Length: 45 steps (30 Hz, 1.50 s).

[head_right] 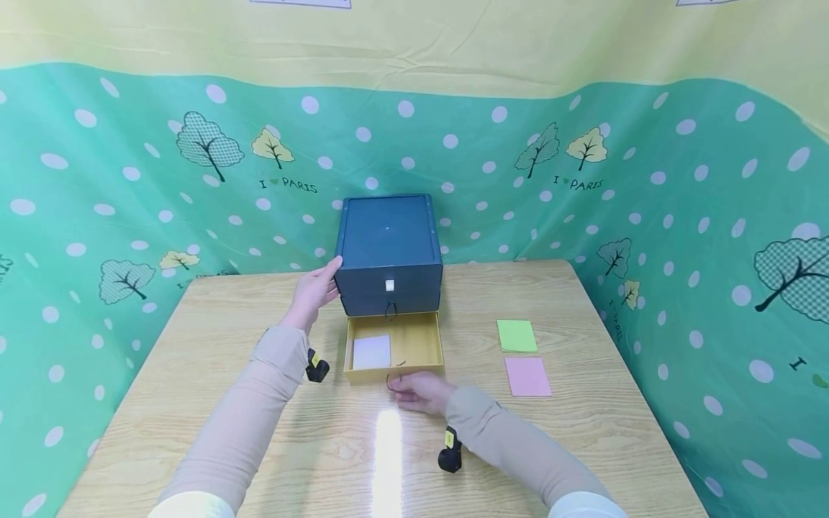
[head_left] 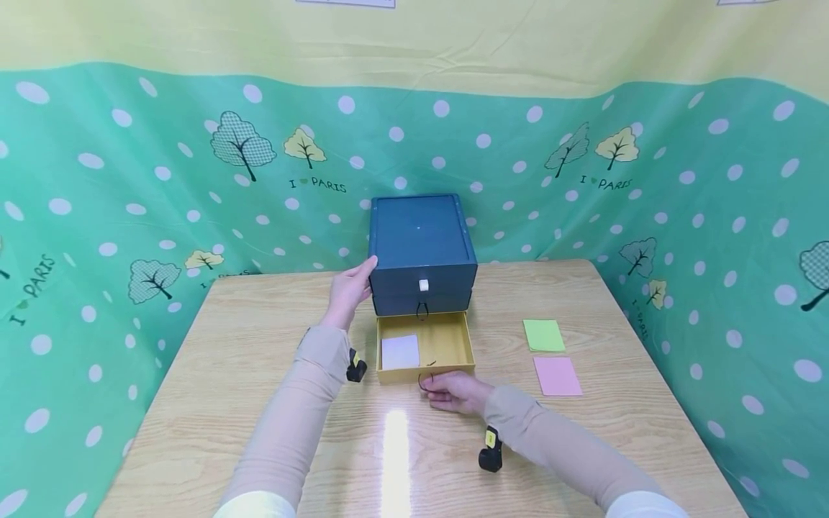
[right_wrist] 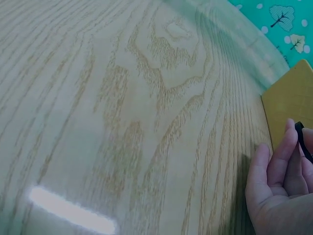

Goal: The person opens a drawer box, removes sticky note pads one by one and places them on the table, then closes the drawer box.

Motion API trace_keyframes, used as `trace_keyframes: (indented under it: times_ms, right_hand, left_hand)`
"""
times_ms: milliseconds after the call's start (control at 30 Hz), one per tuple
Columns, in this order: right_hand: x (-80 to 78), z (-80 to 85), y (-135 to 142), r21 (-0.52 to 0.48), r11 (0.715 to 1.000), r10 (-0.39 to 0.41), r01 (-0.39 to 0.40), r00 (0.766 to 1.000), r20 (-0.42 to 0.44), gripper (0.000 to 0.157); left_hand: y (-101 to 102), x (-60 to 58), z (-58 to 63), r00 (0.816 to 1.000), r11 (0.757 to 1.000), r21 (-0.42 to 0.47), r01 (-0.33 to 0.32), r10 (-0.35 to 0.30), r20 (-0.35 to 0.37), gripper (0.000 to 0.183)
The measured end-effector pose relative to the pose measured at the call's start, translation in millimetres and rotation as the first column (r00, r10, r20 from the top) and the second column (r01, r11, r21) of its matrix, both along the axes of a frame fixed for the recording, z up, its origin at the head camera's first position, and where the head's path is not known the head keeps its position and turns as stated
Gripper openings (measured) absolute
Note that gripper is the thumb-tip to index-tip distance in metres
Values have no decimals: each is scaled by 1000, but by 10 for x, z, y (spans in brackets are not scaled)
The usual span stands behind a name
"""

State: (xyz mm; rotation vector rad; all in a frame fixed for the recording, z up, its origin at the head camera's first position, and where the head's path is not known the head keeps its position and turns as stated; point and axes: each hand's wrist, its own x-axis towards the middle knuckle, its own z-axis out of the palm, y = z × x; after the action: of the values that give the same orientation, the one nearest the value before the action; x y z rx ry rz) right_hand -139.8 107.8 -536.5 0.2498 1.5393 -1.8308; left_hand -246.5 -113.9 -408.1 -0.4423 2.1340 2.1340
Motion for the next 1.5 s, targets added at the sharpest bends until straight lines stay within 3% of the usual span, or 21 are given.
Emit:
trace_keyframes:
  times_ms: [933,1500]
  right_hand:
    - [182,-6,51,-28,999,34,-33,999,35,15]
    - [308,5,87,-50,997,57,-56,998,31,24]
  left_hand:
    - [3,-14,-6,1000,1000,16,-5,5,-10,61]
    - [6,-8,-2,1000,1000,27,-4,4,-4,63]
